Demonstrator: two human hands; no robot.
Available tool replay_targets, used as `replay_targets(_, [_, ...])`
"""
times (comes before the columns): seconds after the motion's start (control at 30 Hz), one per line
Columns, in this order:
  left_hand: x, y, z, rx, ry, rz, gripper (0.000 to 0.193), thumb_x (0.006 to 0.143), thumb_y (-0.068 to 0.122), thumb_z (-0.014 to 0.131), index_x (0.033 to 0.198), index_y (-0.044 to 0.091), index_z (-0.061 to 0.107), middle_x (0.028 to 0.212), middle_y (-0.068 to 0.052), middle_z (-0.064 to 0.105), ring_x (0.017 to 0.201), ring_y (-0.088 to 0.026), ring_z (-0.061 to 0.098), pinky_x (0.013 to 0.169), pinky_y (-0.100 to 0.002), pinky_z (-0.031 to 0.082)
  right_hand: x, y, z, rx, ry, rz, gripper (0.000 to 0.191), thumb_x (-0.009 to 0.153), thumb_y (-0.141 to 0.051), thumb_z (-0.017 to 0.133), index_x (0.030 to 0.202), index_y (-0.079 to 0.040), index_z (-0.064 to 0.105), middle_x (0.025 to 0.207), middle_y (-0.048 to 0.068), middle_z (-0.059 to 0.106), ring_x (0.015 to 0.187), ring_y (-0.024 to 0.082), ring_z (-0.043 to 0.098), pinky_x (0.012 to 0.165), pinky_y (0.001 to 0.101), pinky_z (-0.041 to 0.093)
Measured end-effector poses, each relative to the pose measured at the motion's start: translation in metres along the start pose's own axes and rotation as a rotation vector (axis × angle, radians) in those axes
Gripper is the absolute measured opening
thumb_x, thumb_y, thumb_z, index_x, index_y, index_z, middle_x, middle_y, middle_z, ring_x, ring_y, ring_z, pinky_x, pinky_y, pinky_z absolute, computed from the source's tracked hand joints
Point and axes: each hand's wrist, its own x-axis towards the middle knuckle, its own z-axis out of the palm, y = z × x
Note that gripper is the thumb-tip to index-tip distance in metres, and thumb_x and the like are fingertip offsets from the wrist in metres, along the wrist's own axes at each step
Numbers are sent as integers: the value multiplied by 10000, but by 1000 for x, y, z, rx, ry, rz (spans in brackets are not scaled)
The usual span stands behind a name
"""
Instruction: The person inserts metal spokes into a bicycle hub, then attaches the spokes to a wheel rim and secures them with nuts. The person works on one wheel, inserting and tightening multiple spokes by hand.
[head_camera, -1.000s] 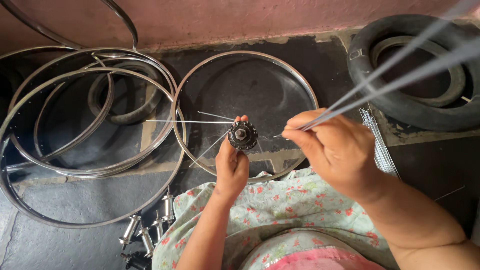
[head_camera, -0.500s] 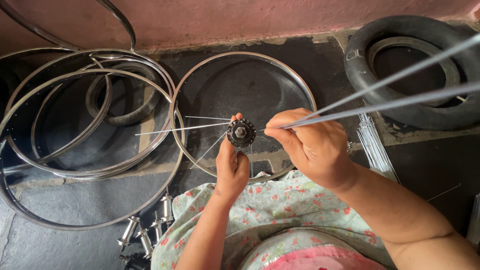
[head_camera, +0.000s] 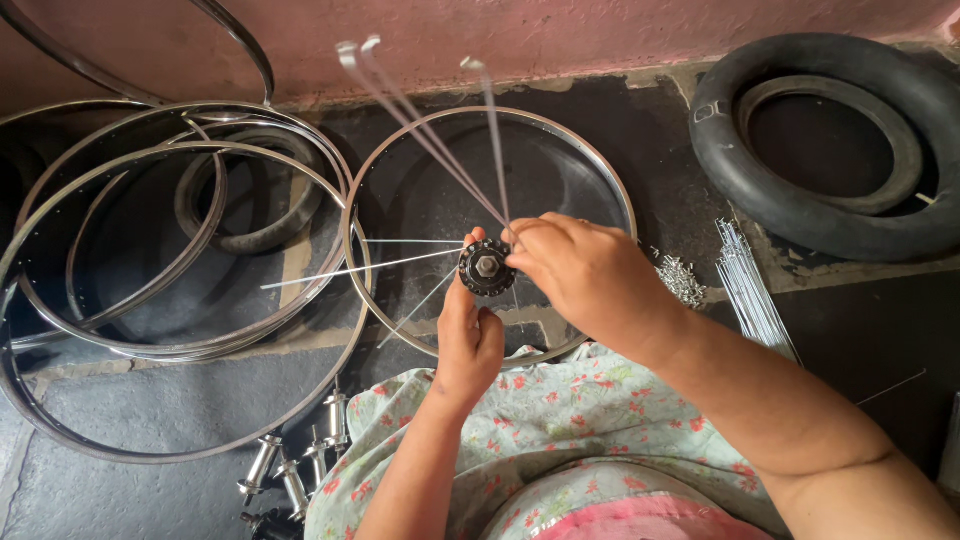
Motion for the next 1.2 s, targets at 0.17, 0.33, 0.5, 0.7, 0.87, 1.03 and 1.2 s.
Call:
replay_targets(0.17, [3,-4,-5,-58,13,-7,926,703,-268,288,1602,-47,281,1722,-202,237,1633,-302,151,1327,-410,161,-5,-6,-20,-1,82,77,183,896,-39,776,1034,-13,659,1019,131,678,853,286,719,731,361,578])
replay_targets(0.33, [1,-6,-6,-54,16,3,931,700,-275,293,1604,-55,279,1724,-203,237,1638,-299,141,1328,-406,141,-13,-14,-27,-52,158,134,195,895,-43,824,1036,-6,695,975,111,678,798,225,710,677,318,565])
replay_targets(0.5, [2,-3,-3,-72,9,-17,949,685,-271,291,1608,-52,256,1725,-204,216,1636,-298,117,1328,-412,118,-17,-12,-20,69,265,87,234,879,-45,866,1024,-3,687,990,112,716,837,188,722,723,285,583])
replay_targets(0.7, [2,0,-3,-30,13,5,944,689,-265,304,1606,-47,263,1721,-206,225,1636,-308,128,1331,-418,122,-24,-8,-10,82,333,90,262,853,-45,892,1008,1,687,951,123,730,809,192,720,702,281,572])
replay_targets(0.87, [1,1,-4,66,29,12,920,700,-260,324,1593,-43,295,1711,-216,255,1634,-330,168,1327,-420,179,-28,-8,-3,68,358,67,262,858,-49,892,1005,-4,679,942,126,725,821,215,729,675,282,572])
replay_targets(1.03, [1,2,-4,85,29,27,913,702,-250,335,1589,-42,291,1709,-228,241,1629,-353,163,1324,-427,212,-26,-7,5,63,355,38,261,863,-50,885,1012,-7,676,938,129,724,837,236,731,718,311,579])
replay_targets(1.2, [3,5,-5,172,30,60,917,707,-241,353,1596,-33,281,1706,-240,247,1627,-366,180,1324,-428,209,-24,-6,7,71,341,40,247,868,-48,878,1000,-8,673,936,122,726,834,238,730,719,319,577])
